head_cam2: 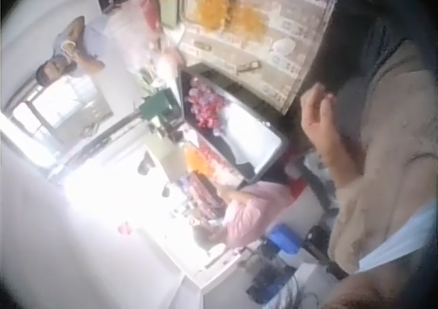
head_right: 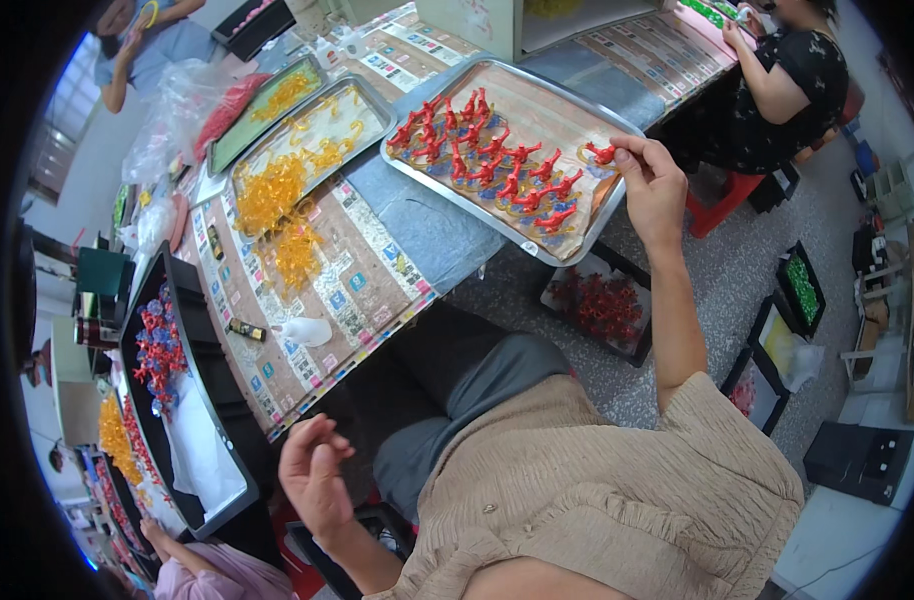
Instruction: The person assembles small toy figurines by applying glue from a bottle and joining the parts by hand.
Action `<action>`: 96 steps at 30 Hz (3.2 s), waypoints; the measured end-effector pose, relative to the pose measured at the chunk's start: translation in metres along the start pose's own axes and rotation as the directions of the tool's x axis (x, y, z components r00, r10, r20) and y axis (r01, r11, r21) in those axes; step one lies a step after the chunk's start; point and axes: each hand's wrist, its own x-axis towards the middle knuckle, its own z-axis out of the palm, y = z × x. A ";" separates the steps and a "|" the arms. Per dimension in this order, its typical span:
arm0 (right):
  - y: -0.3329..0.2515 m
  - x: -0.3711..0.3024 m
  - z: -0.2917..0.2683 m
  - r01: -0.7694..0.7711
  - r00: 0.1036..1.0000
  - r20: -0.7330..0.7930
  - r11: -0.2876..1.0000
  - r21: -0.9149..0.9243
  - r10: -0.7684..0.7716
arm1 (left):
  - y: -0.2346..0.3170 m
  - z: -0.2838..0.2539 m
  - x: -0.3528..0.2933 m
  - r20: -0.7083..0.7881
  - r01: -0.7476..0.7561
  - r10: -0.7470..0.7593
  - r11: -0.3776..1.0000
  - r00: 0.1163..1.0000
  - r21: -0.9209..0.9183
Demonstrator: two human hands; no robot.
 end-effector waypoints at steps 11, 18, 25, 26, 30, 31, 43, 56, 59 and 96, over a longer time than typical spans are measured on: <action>0.058 0.018 0.000 0.049 0.969 0.247 0.953 -0.300 0.028 | 0.085 -0.098 -0.004 -0.280 -0.170 0.328 0.867 0.902 0.468; 0.034 0.005 -0.013 0.107 0.991 0.100 0.984 -0.144 -0.093 | 0.108 -0.199 0.026 -0.497 0.081 0.339 0.757 0.799 0.648; -0.016 -0.039 -0.006 -0.004 0.966 0.259 0.999 0.041 -0.007 | 0.073 -0.236 0.106 -0.063 -0.047 0.279 0.371 0.958 0.927; -0.021 -0.047 0.001 -0.011 0.958 0.287 0.993 0.114 -0.022 | 0.068 -0.227 0.117 -0.031 -0.081 0.271 0.393 0.962 0.916; -0.059 -0.066 0.014 0.060 0.933 0.348 0.993 0.100 -0.091 | 0.038 -0.203 0.159 0.019 -0.157 0.324 0.403 0.946 0.902; -0.064 -0.069 0.017 0.066 0.934 0.344 0.993 0.099 -0.097 | 0.035 -0.202 0.164 0.020 -0.161 0.329 0.406 0.944 0.899; -0.113 -0.106 0.061 -0.018 0.793 0.597 0.976 0.217 -0.118 | 0.063 -0.207 0.131 -0.182 0.050 0.069 0.814 0.981 0.579; -0.189 -0.158 0.141 -0.242 0.417 0.847 0.858 0.454 -0.330 | 0.058 -0.052 0.021 -0.081 -0.141 0.171 0.947 0.982 0.288; -0.190 -0.169 0.149 -0.307 0.409 0.836 0.807 0.504 -0.366 | 0.036 -0.032 0.017 -0.026 -0.062 0.066 0.990 0.997 0.129; -0.154 -0.163 0.184 -0.025 0.741 0.637 0.939 0.343 -0.213 | -0.036 -0.013 0.011 -0.064 0.076 -0.120 0.880 0.991 -0.470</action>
